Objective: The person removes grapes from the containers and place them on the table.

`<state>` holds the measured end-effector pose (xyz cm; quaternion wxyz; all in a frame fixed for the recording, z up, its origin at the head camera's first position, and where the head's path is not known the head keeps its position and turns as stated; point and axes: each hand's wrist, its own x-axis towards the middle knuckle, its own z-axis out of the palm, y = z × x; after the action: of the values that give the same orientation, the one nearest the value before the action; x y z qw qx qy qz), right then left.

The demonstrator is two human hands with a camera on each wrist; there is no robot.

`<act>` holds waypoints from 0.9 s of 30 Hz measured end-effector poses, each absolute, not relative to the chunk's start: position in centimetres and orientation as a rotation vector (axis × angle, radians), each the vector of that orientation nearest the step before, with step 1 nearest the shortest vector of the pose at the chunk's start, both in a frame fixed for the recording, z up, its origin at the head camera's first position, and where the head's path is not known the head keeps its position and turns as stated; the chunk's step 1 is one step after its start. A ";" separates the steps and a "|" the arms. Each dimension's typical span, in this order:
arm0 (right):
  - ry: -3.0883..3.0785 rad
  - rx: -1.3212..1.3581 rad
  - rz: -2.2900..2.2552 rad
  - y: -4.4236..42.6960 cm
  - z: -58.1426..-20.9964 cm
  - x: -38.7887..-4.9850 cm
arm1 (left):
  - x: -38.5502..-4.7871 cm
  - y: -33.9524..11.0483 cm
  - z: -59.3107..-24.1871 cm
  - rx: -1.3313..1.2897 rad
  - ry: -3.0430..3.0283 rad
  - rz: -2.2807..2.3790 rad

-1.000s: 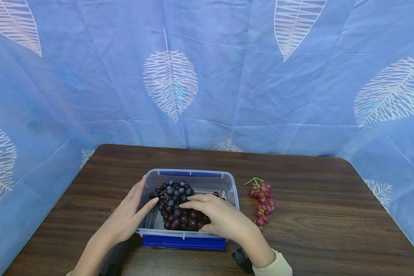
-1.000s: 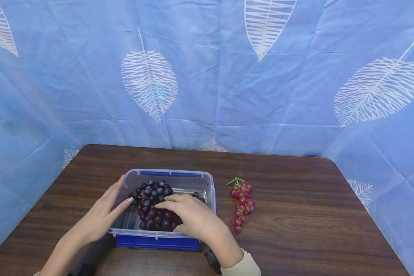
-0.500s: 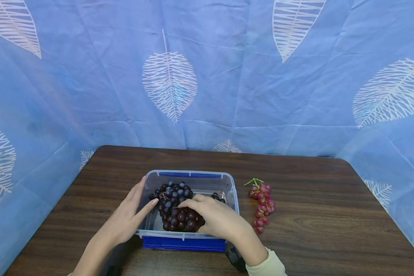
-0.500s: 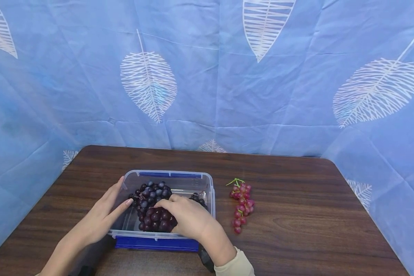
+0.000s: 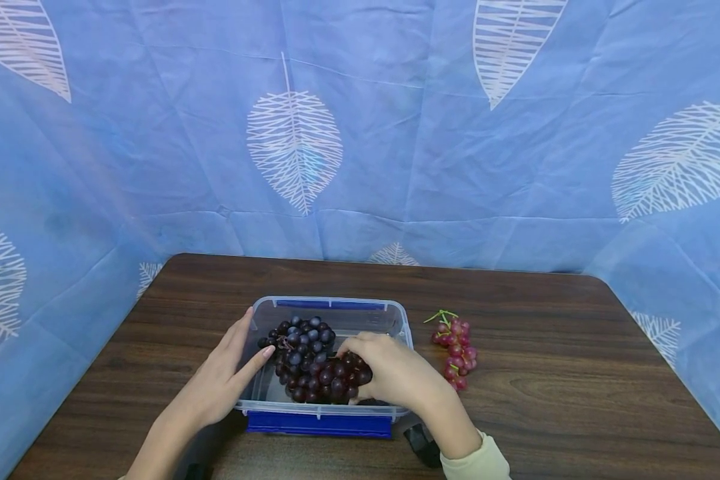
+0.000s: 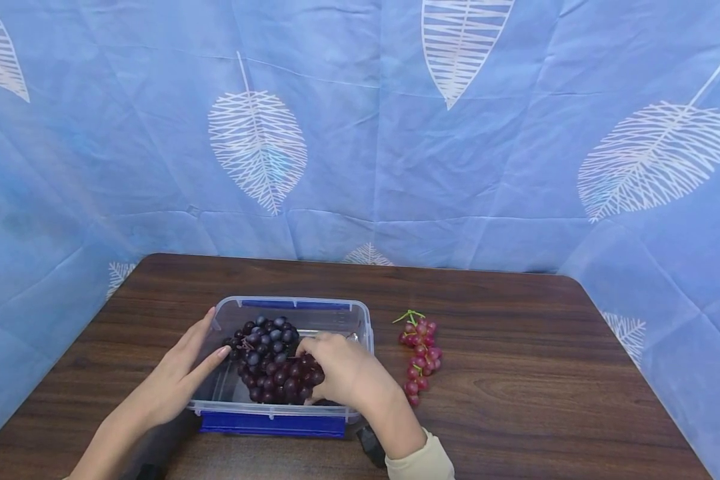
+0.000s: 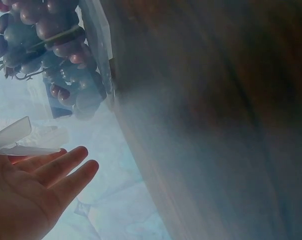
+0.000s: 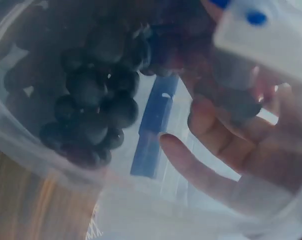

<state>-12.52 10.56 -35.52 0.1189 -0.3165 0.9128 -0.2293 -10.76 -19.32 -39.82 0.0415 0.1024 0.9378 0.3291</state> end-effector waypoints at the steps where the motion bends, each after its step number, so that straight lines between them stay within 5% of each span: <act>1: 2.666 -0.912 -0.683 10.7 -35.4 -12.5 | -10.8 -19.3 -39.8 0.312 2.871 1.008; 27: 2.693 -0.894 -0.862 12.6 -34.0 -12.2 | -10.7 -19.2 -40.0 0.304 2.890 1.006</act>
<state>-12.19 12.62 -34.01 0.0879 -0.3001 0.9046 -0.2897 -10.74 -19.23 -39.97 0.0335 0.0988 0.9393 0.3269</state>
